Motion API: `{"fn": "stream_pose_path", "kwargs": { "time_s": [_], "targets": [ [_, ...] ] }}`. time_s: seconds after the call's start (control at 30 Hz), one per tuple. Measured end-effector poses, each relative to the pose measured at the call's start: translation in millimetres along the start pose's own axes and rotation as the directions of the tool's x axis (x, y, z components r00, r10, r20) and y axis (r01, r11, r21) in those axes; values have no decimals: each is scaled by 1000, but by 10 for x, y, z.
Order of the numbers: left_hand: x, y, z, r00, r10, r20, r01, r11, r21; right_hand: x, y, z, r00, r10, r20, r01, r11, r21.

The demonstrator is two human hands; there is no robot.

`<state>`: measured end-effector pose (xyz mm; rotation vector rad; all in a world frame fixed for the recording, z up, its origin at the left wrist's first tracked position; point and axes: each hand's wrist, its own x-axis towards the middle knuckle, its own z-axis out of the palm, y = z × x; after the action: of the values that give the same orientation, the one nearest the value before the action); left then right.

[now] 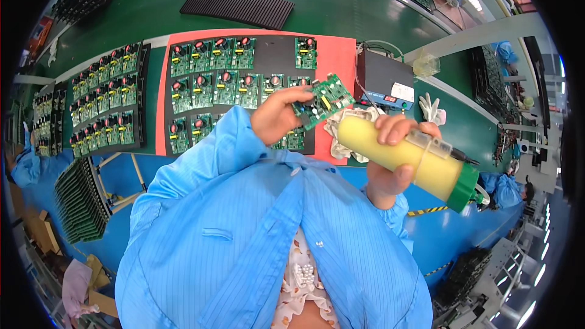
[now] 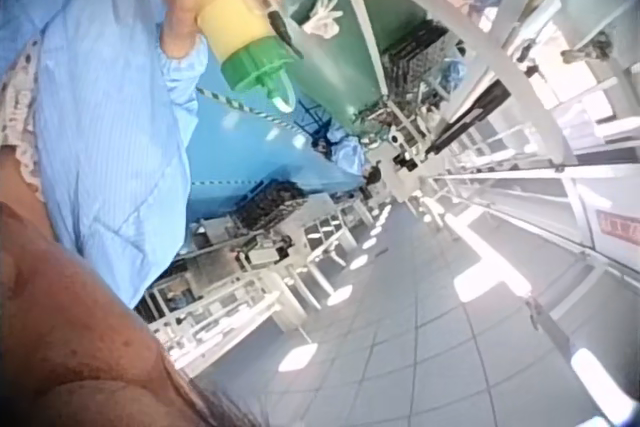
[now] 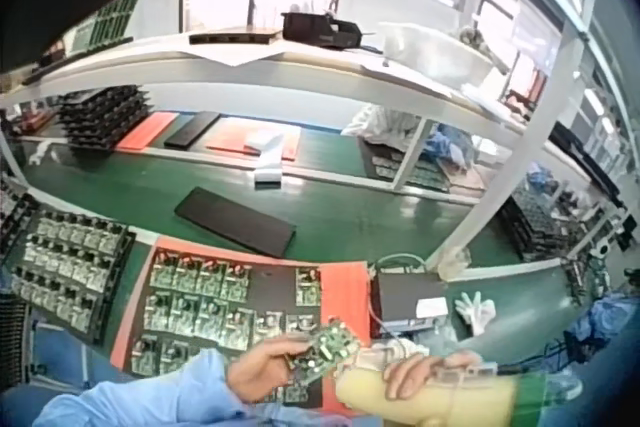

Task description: The recorder is applying glue or sealant to multiple printed circuit boards using a hand-held dispensing syringe at an assembly station.

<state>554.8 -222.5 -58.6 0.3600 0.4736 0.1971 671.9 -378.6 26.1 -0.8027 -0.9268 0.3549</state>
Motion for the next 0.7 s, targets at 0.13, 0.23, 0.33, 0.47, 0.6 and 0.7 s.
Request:
{"fn": "stream_pose_path", "kwargs": {
  "time_s": [0.13, 0.23, 0.33, 0.47, 0.6, 0.7],
  "targets": [
    [-210, -89, 179, 996, 51, -77, -44, 994, 99, -7, 56, 71, 998, 21, 52, -22, 999, 33],
    [-307, -101, 277, 990, 83, -113, -66, 987, 147, -18, 102, 78, 997, 20, 76, -24, 998, 54],
    [-369, -106, 352, 987, 99, -130, -73, 979, 191, -44, 147, 72, 997, -1, 83, -4, 998, 56],
    [-427, -100, 442, 984, 106, -141, -74, 973, 220, -67, 172, 67, 996, 11, 87, -16, 998, 62],
    [-449, -131, 519, 982, 112, -154, -74, 969, 234, -101, 157, 102, 998, 19, 65, -21, 1000, 21],
    [-439, -156, 539, 980, 116, -163, -75, 968, 238, -121, 148, 111, 999, 22, 41, -21, 1000, -21]
  ]
}}
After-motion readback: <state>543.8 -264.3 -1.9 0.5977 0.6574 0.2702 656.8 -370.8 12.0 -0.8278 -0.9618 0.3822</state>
